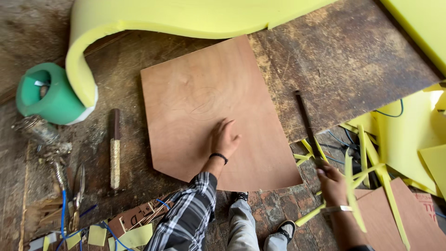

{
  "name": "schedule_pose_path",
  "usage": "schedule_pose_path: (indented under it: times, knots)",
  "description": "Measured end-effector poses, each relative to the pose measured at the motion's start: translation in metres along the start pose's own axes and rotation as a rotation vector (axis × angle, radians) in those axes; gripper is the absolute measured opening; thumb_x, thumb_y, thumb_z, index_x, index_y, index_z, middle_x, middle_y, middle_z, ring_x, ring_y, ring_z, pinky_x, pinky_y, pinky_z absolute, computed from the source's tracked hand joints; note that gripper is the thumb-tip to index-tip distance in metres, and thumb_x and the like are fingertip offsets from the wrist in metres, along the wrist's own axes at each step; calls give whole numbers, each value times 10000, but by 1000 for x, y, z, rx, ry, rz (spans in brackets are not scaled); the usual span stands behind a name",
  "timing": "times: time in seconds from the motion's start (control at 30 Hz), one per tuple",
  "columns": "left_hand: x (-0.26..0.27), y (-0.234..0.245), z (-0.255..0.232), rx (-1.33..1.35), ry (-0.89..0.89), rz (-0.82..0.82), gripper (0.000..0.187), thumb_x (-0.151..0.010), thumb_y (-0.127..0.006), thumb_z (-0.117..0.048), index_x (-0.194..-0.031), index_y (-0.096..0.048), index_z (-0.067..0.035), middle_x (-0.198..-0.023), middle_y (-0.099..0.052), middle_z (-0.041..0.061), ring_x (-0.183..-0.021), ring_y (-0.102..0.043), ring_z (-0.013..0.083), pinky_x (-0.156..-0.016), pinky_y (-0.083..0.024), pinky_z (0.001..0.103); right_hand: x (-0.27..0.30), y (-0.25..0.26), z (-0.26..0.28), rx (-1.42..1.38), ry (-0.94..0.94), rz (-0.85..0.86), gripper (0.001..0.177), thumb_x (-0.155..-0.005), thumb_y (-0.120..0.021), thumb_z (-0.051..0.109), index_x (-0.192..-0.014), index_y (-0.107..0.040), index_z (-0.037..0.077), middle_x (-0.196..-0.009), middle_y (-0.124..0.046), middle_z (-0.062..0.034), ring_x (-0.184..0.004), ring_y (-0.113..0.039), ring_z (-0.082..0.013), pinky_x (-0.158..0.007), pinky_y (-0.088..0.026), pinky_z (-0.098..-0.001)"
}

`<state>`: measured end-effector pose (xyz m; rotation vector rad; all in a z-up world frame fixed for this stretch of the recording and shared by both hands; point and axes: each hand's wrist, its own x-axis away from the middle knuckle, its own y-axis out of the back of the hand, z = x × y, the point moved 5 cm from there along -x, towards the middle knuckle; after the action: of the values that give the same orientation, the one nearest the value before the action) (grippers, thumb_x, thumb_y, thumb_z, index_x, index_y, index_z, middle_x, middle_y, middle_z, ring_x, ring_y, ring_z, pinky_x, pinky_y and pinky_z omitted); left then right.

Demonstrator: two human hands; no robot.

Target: The person uses a knife to cut yellow foam sheets along the edges of brown cardboard templates. They position the templates, cut the foam, and then use a spray gun to apply a substance onto the cardboard pieces.

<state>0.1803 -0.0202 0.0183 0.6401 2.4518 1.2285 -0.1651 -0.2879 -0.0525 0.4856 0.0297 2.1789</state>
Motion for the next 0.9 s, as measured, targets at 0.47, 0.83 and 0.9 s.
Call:
schedule_pose_path:
  times: [0.47,0.83,0.9]
  knots:
    - [82,172,132,20,1235,-206,1037,-737,-809,-655,-1499,-465,-41,-1558,-457,216,-1409,-466,392,-1154,-409,552,30,-71,13,485,-129,42,291,-930,-734,283,-1055,-691,24,-856,-720,-139,-778,-672,-233,-763,-527,-384]
    - [98,134,30,792,690,378,981,-701,-840,-279,-1542,-361,-114,-1459,-581,210,-1337,-532,315,-1109,-393,502,82,121,-86,-241,-442,-80,121,-1004,-623,155,-1044,-671,51,-823,-625,-31,-709,-544,-179,-624,-434,-326]
    - [56,174,-5,909,612,311,1010,-700,-832,-202,-1538,-280,-88,-1411,-602,227,-1301,-581,339,-1088,-462,488,100,87,-85,-288,-439,-49,115,-983,-629,147,-1045,-683,65,-829,-624,-18,-714,-540,-156,-630,-429,-302]
